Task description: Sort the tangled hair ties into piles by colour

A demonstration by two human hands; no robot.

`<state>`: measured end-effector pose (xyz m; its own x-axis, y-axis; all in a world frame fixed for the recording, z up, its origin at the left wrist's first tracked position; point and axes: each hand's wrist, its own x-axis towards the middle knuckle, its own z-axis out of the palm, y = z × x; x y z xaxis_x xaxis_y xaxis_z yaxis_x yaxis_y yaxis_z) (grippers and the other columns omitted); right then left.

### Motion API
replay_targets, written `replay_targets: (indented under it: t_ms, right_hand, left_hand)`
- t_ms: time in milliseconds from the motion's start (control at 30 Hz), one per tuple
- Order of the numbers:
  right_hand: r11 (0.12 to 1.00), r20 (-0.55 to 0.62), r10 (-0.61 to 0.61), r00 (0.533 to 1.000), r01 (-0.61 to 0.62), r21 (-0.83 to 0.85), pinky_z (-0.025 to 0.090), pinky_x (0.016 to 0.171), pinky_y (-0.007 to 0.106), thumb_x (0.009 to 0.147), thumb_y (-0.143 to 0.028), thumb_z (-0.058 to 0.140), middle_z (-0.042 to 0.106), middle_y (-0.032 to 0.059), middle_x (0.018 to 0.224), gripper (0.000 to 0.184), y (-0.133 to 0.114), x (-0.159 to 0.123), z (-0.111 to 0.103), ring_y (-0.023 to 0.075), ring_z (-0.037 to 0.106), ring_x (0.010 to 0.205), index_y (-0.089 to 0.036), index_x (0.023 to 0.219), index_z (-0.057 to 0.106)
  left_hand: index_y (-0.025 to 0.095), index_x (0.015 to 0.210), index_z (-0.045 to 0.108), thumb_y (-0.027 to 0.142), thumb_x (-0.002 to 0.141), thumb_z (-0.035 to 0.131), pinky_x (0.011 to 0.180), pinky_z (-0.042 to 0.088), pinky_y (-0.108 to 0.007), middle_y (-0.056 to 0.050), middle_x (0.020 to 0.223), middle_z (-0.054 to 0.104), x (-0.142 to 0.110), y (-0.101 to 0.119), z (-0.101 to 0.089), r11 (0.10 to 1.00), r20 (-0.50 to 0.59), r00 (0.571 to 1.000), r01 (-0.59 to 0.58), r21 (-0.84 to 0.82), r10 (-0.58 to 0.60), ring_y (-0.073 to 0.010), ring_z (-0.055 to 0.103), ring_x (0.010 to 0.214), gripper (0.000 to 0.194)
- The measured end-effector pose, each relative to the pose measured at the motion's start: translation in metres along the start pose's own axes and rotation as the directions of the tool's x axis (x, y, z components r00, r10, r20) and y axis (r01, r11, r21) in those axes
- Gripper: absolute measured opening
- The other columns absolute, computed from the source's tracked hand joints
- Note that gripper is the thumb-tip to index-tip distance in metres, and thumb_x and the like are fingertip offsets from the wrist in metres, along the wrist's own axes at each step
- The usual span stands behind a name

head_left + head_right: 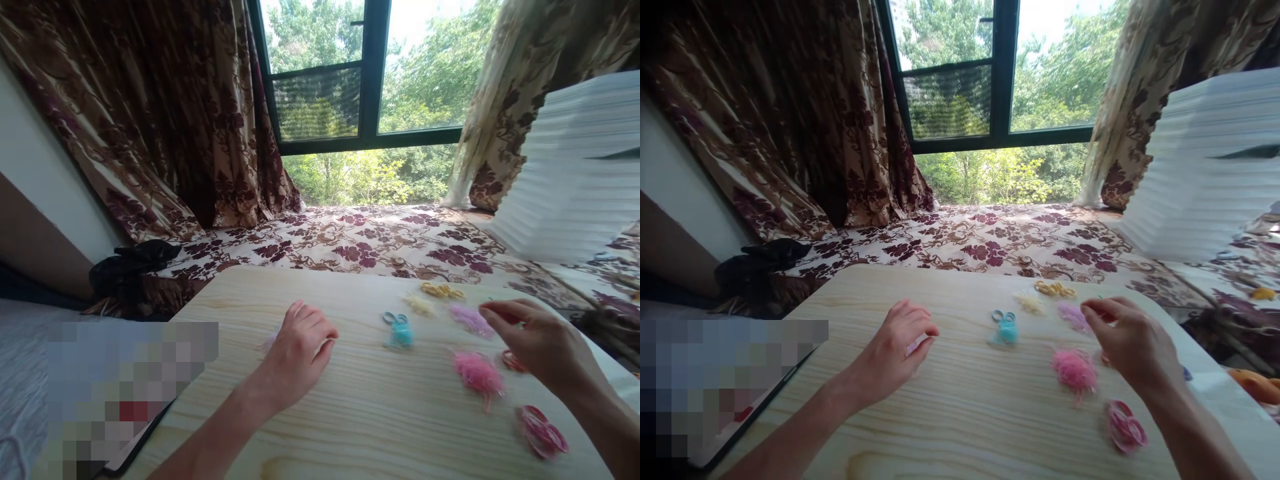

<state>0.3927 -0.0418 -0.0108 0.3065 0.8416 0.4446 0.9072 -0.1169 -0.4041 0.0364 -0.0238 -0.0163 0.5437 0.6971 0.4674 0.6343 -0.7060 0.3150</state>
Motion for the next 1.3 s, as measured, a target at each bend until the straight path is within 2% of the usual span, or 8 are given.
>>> replay_targets:
  t_ms: [200, 333, 467, 667, 767, 867, 1033, 1300]
  right_hand:
    - [0.985, 0.071, 0.030, 0.997, -0.017, -0.170, 0.044, 0.058, 0.036, 0.081, -0.040, 0.051, 0.070, 0.0113, 0.097, 0.028, 0.012, 0.000, 0.001, 0.0297, 0.065, 0.076, -0.024, 0.079, 0.073]
    - [0.981, 0.106, 0.021, 0.994, 0.000, -0.195, 0.042, 0.053, 0.033, 0.080, -0.038, 0.051, 0.071, 0.0105, 0.092, 0.026, 0.011, 0.000, 0.001, 0.0268, 0.065, 0.069, -0.024, 0.077, 0.074]
    - [0.981, 0.082, 0.012, 0.997, 0.004, -0.192, 0.045, 0.060, 0.035, 0.083, -0.037, 0.050, 0.070, 0.0141, 0.101, 0.029, 0.009, 0.000, -0.006, 0.0298, 0.067, 0.080, -0.020, 0.085, 0.074]
    - [0.984, 0.002, -0.150, 0.989, 0.149, 0.093, 0.046, 0.057, 0.033, 0.083, -0.048, 0.049, 0.070, 0.0077, 0.082, 0.035, -0.045, -0.017, 0.013, 0.0218, 0.065, 0.065, -0.022, 0.092, 0.071]
    - [0.901, 0.119, -0.376, 0.919, 0.332, 0.280, 0.049, 0.059, 0.029, 0.088, -0.043, 0.047, 0.070, 0.0053, 0.083, 0.031, -0.083, -0.044, 0.033, 0.0183, 0.065, 0.066, -0.022, 0.095, 0.069]
    - [0.837, 0.218, -0.496, 0.841, 0.396, 0.377, 0.048, 0.053, 0.025, 0.090, -0.034, 0.046, 0.069, 0.0023, 0.078, 0.026, -0.105, -0.069, 0.047, 0.0140, 0.064, 0.057, -0.023, 0.094, 0.069]
    - [0.814, 0.303, -0.552, 0.777, 0.423, 0.397, 0.050, 0.056, 0.026, 0.091, -0.031, 0.043, 0.069, 0.0036, 0.078, 0.027, -0.110, -0.081, 0.054, 0.0177, 0.068, 0.066, -0.023, 0.091, 0.069]
    - [0.828, 0.361, -0.548, 0.755, 0.430, 0.359, 0.046, 0.055, 0.027, 0.092, -0.030, 0.040, 0.066, 0.0035, 0.075, 0.028, -0.111, -0.079, 0.054, 0.0189, 0.067, 0.066, -0.024, 0.087, 0.068]
  left_hand:
    - [0.020, 0.087, 0.063, 0.008, 0.085, 0.053, 0.105, 0.028, -0.047, -0.001, 0.089, 0.067, -0.001, -0.011, 0.001, 0.997, 0.016, 0.999, 0.029, 0.076, -0.030, -0.0192, 0.057, 0.095, 0.015]
    - [0.020, 0.088, 0.064, 0.011, 0.087, 0.053, 0.103, 0.031, -0.047, -0.001, 0.088, 0.067, -0.001, -0.016, 0.001, 0.995, 0.016, 0.999, 0.035, 0.095, -0.037, -0.0194, 0.056, 0.094, 0.014]
    - [0.019, 0.087, 0.065, 0.014, 0.087, 0.054, 0.102, 0.031, -0.048, -0.002, 0.088, 0.067, -0.001, -0.024, -0.002, 0.991, 0.014, 0.997, 0.077, 0.113, -0.079, -0.0205, 0.056, 0.094, 0.013]
    - [0.018, 0.083, 0.066, 0.014, 0.086, 0.057, 0.102, 0.032, -0.046, -0.003, 0.086, 0.067, 0.002, -0.027, -0.011, 0.980, 0.040, 0.988, 0.140, 0.145, -0.147, -0.0204, 0.056, 0.094, 0.011]
    - [0.019, 0.082, 0.067, 0.015, 0.085, 0.058, 0.104, 0.030, -0.047, -0.003, 0.085, 0.067, 0.003, -0.026, -0.013, 0.974, 0.060, 0.984, 0.159, 0.161, -0.170, -0.0202, 0.056, 0.095, 0.011]
    - [0.019, 0.082, 0.069, 0.013, 0.086, 0.057, 0.103, 0.031, -0.046, -0.003, 0.084, 0.066, 0.004, -0.024, -0.014, 0.972, 0.083, 0.980, 0.166, 0.166, -0.182, -0.0197, 0.056, 0.094, 0.014]
    - [0.019, 0.080, 0.069, 0.014, 0.083, 0.060, 0.103, 0.032, -0.044, -0.003, 0.084, 0.066, 0.004, -0.018, -0.012, 0.973, 0.139, 0.968, 0.191, 0.126, -0.208, -0.0192, 0.055, 0.095, 0.011]
    - [0.019, 0.076, 0.065, 0.019, 0.079, 0.063, 0.099, 0.035, -0.040, -0.003, 0.089, 0.062, 0.001, -0.015, -0.009, 0.968, 0.213, 0.951, 0.193, 0.162, -0.225, -0.0197, 0.053, 0.097, 0.004]
